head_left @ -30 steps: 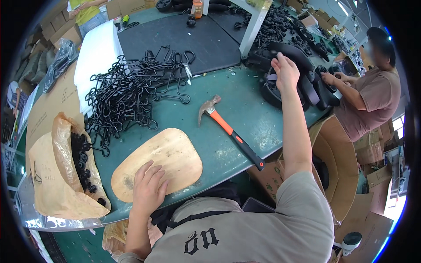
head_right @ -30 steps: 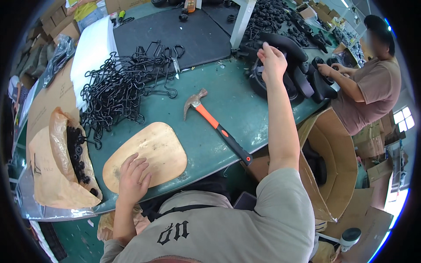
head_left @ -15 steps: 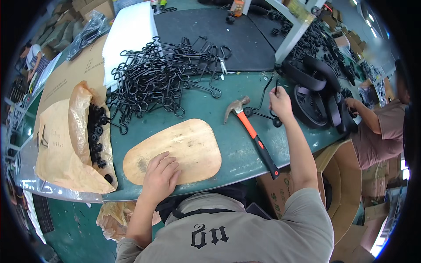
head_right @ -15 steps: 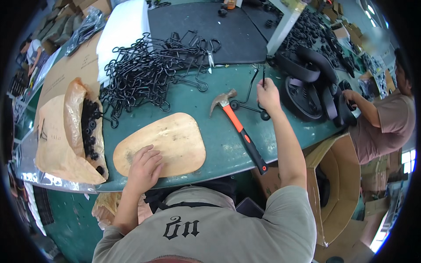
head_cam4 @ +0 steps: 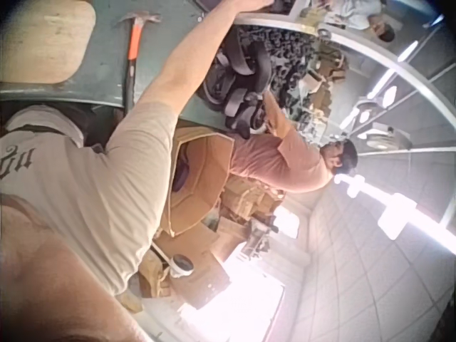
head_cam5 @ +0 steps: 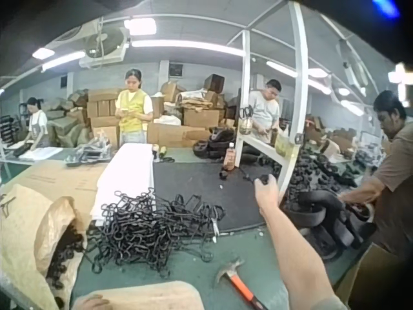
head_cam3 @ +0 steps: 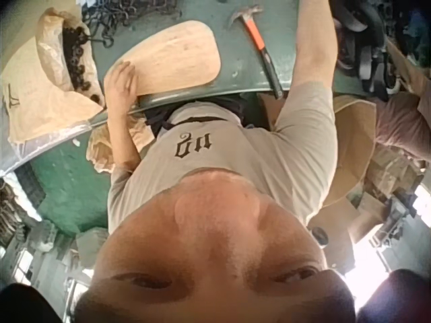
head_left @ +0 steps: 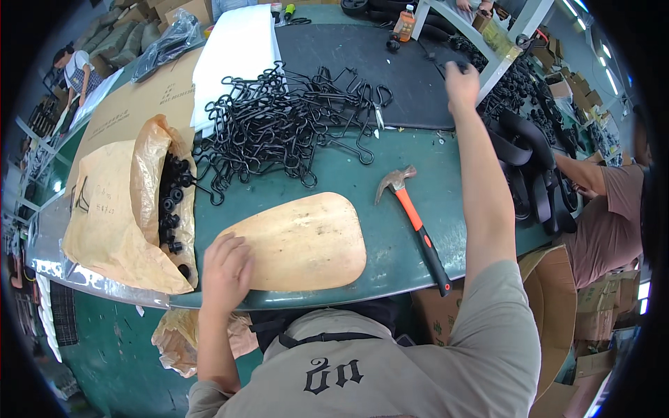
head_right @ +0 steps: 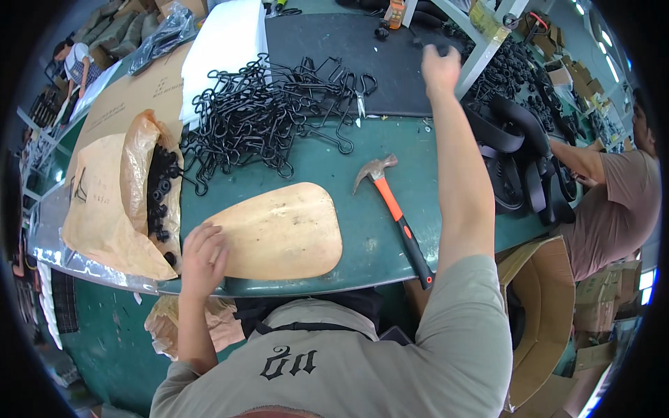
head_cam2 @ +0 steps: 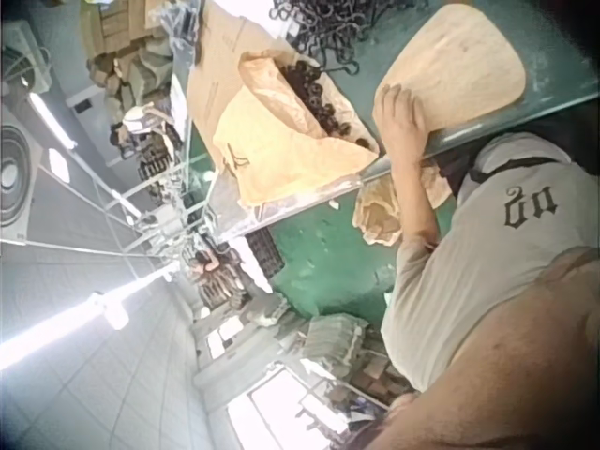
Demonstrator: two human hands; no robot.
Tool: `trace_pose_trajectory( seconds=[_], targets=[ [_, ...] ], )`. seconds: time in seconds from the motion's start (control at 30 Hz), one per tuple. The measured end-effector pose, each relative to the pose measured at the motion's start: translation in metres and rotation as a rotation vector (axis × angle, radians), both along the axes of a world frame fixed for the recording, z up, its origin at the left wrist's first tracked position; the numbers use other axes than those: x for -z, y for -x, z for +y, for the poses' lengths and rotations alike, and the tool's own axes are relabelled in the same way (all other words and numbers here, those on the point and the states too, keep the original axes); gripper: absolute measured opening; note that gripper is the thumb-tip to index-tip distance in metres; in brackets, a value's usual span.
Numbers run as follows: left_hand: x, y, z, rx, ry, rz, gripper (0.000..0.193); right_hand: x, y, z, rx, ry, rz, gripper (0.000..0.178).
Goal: The person fastens a strap around their waist, then repeatedly places metal frames on a wooden board, fits plastic caps onto them, and hammers the caps into place using a hammer.
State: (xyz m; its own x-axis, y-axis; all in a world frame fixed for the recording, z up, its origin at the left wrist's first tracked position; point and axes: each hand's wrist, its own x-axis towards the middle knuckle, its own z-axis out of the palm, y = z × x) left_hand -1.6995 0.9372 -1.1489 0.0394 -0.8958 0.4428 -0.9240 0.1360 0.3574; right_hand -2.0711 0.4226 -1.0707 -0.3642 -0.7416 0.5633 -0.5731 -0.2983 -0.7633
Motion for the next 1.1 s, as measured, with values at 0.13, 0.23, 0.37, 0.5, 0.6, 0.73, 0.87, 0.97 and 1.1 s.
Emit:
trace_pose_trajectory(
  seconds=[0.13,0.23,0.37,0.5,0.6,0.73,0.87,0.97,1.1],
  targets=[
    [0.021,-0.062,0.022,-0.2,0.031,-0.008,0.024,0.042,-0.035,0.071,-0.349,-0.121,0.368,0.06],
    [0.033,-0.104,0.023,-0.351,-0.002,-0.054,0.026,0.053,-0.054,0.16,-0.691,-0.208,0.466,0.04],
    [0.056,-0.153,-0.003,-0.6,-0.159,-0.178,0.038,0.034,-0.07,0.249,-0.972,-0.579,0.503,0.033],
    [0.057,-0.158,-0.046,-0.794,-0.255,-0.374,0.036,0.04,-0.078,0.296,-1.182,-0.444,0.649,0.026],
    [0.072,-0.182,-0.049,-0.848,-0.276,-0.39,0.034,0.042,-0.085,0.315,-1.254,-0.373,0.652,0.024],
    [0.045,-0.141,-0.043,-0.721,-0.02,-0.11,0.036,0.048,-0.095,0.334,-1.264,-0.37,0.543,0.026],
    [0.031,-0.05,-0.049,-0.345,-0.13,0.764,0.041,0.06,-0.133,0.363,-1.274,-0.298,0.331,0.044],
    [0.021,0.013,-0.056,-0.217,-0.365,0.946,0.039,0.072,-0.161,0.381,-1.255,-0.209,0.402,0.049],
    [0.03,0.023,-0.061,0.066,-0.416,1.002,0.035,0.105,-0.15,0.379,-1.154,-0.188,0.408,0.044]
  ],
)
